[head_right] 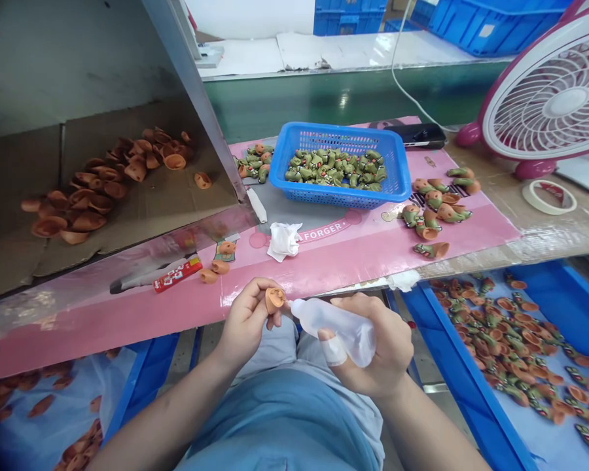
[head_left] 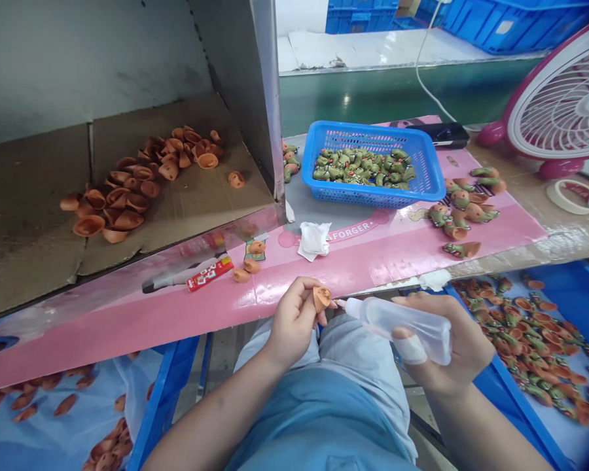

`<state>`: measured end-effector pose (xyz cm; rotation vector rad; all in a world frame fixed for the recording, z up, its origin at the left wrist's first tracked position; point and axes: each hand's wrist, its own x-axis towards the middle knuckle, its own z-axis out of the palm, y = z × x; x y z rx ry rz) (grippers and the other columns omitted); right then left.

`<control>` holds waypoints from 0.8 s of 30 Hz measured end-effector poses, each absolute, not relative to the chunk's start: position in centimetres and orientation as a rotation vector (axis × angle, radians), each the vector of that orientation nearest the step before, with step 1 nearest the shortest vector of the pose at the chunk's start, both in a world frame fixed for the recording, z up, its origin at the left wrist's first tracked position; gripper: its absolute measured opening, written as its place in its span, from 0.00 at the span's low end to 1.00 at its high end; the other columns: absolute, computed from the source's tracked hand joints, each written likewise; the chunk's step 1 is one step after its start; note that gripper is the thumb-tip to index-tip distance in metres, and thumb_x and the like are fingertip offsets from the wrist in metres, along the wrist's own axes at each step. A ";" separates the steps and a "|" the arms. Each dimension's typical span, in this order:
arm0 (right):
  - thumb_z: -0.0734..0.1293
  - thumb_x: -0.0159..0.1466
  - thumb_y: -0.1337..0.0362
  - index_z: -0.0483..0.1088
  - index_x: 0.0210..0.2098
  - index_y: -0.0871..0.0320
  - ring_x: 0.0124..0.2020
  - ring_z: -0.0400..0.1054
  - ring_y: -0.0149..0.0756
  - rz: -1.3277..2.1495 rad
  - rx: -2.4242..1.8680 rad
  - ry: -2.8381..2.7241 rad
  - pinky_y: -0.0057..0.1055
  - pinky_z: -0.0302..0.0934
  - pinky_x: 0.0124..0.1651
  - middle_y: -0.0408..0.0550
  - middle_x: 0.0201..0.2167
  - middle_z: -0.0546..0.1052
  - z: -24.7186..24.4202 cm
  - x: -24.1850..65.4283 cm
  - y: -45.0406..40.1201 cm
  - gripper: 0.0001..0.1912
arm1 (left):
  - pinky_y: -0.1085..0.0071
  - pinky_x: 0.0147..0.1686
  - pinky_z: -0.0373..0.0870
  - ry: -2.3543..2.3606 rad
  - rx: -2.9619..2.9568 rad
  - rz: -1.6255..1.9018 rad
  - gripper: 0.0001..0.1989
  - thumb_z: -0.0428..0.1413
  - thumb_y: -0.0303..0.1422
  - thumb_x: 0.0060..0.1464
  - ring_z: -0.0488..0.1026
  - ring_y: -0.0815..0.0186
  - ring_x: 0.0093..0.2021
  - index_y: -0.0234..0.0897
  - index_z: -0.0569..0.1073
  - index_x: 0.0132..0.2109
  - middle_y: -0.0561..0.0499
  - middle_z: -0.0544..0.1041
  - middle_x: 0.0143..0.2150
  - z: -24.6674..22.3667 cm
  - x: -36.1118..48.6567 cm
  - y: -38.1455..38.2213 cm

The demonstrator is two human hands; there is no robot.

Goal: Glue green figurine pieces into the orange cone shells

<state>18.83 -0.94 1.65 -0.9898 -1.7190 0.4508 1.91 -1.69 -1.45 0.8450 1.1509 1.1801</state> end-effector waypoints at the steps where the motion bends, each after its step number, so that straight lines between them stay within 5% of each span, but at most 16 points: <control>1: 0.67 0.50 0.68 0.66 0.37 0.60 0.23 0.63 0.30 0.456 -0.990 -1.719 0.26 0.56 0.21 0.46 0.25 0.70 1.7 18.7 -0.9 0.13 | 0.78 0.19 0.55 1.152 0.846 1.177 0.02 0.47 0.29 0.54 0.62 0.75 0.19 0.35 0.62 0.36 0.53 0.71 0.26 -1.4 1.9 -1.7; 16: 0.65 0.53 0.59 0.66 0.33 0.59 0.22 0.64 0.30 0.682 -1.169 -1.528 0.24 0.58 0.21 0.45 0.25 0.70 0.1 19.1 0.8 0.11 | 0.79 0.17 0.53 1.157 0.696 1.191 0.04 0.49 0.31 0.51 0.60 0.75 0.18 0.35 0.62 0.33 0.54 0.70 0.25 -1.7 1.1 -0.9; 24: 0.63 0.52 0.60 0.57 0.36 0.59 0.23 0.63 0.28 0.977 -1.147 -1.543 0.24 0.58 0.24 0.41 0.24 0.67 -2.9 18.2 7.7 0.15 | 0.81 0.17 0.55 1.271 0.539 1.281 0.14 0.60 0.38 0.40 0.60 0.76 0.19 0.35 0.67 0.32 0.53 0.71 0.26 -2.1 -1.2 -0.6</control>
